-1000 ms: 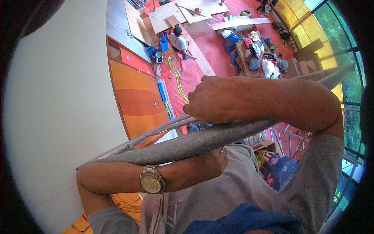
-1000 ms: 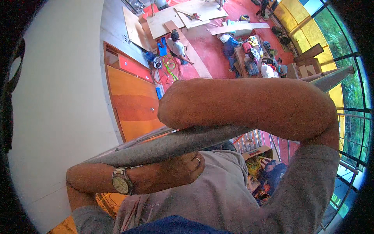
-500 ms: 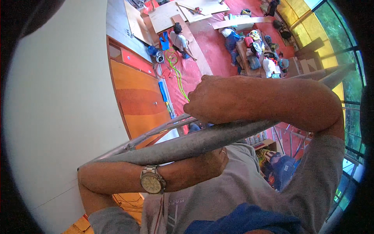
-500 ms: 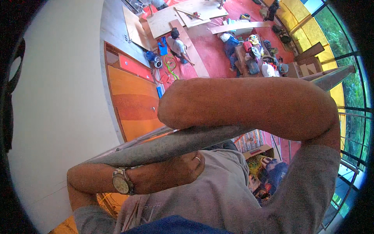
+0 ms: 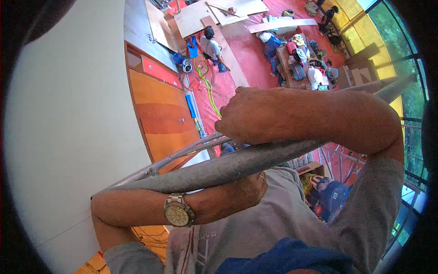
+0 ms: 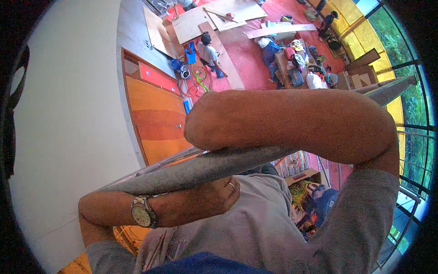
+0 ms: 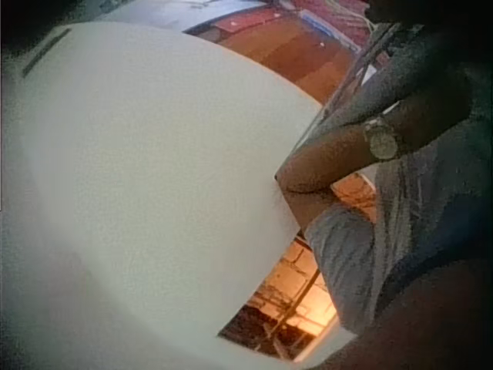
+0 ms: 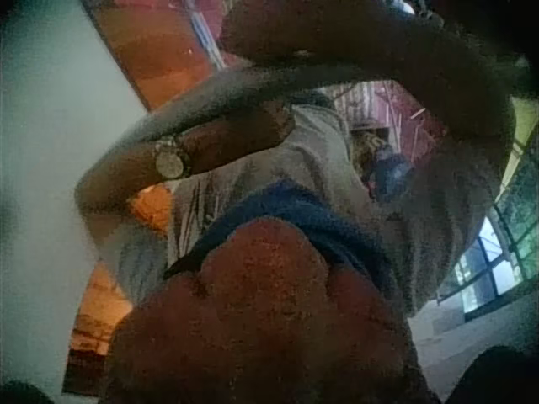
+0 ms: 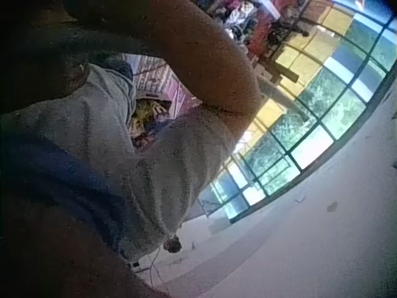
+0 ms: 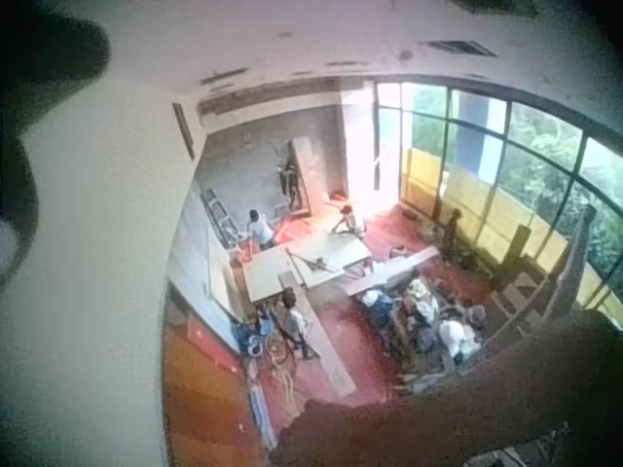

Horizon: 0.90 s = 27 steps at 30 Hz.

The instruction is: The person grips and repositions their hands along the metal scaffolding bar while standing on the scaffolding structure.

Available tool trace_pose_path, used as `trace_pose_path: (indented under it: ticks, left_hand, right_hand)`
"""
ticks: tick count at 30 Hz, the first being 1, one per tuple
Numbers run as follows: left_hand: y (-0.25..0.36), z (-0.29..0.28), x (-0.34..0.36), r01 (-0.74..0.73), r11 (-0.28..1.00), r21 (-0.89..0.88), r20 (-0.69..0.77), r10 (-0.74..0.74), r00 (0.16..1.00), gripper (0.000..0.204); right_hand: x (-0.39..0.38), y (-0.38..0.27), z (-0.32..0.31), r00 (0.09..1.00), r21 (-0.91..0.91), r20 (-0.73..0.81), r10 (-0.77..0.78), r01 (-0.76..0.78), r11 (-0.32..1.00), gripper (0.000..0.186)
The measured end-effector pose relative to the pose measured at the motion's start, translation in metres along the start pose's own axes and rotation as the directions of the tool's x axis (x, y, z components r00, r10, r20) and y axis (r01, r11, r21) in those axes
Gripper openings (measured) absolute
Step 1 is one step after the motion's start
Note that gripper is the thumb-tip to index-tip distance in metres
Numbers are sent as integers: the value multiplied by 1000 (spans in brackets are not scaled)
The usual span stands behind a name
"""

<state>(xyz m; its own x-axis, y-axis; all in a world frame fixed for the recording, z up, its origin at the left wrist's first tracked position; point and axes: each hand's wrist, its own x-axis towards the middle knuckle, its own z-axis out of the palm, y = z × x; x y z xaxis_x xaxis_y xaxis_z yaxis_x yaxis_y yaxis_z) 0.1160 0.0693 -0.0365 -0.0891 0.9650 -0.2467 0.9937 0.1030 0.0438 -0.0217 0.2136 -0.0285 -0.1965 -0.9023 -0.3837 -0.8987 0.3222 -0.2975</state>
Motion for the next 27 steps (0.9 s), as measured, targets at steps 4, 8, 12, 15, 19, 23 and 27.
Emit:
trace_pose_path:
  ticks: [4, 8, 12, 15, 19, 23, 27]
  left_hand:
    - [3, 2, 0, 3, 1000, 12, 0, -3, 1000, 26]
    - [3, 4, 0, -4, 1000, 27, 5, 4, 1000, 26]
    - [1, -5, 1, 26, 994, 102, -76, -18, 997, 20]
    - [-6, -21, 3, -49, 998, 48, 20, 48, 999, 31]
    - [4, 0, 2, 24, 1000, -8, 39, -23, 999, 35]
    - [5, 3, 2, 16, 1000, -27, -1, -16, 1000, 34]
    - [11, 23, 2, 7, 998, -60, -101, -14, 995, 33]
  right_hand:
    - [-1, 0, 0, 999, 6, -19, -34, 34, 999, 24]
    - [0, -2, 8, 988, 24, -154, -16, 20, 1000, 19]
    - [-1, 1, 11, 986, 20, -158, -44, 48, 999, 18]
    - [-2, 2, 6, 995, -2, -88, -51, 51, 999, 24]
    - [-2, 0, 4, 995, 7, -96, -23, 24, 1000, 20]
    - [-4, 3, 9, 982, 21, -186, -34, 39, 999, 19]
    - [-3, 1, 1, 988, 20, -147, -43, 46, 999, 19]
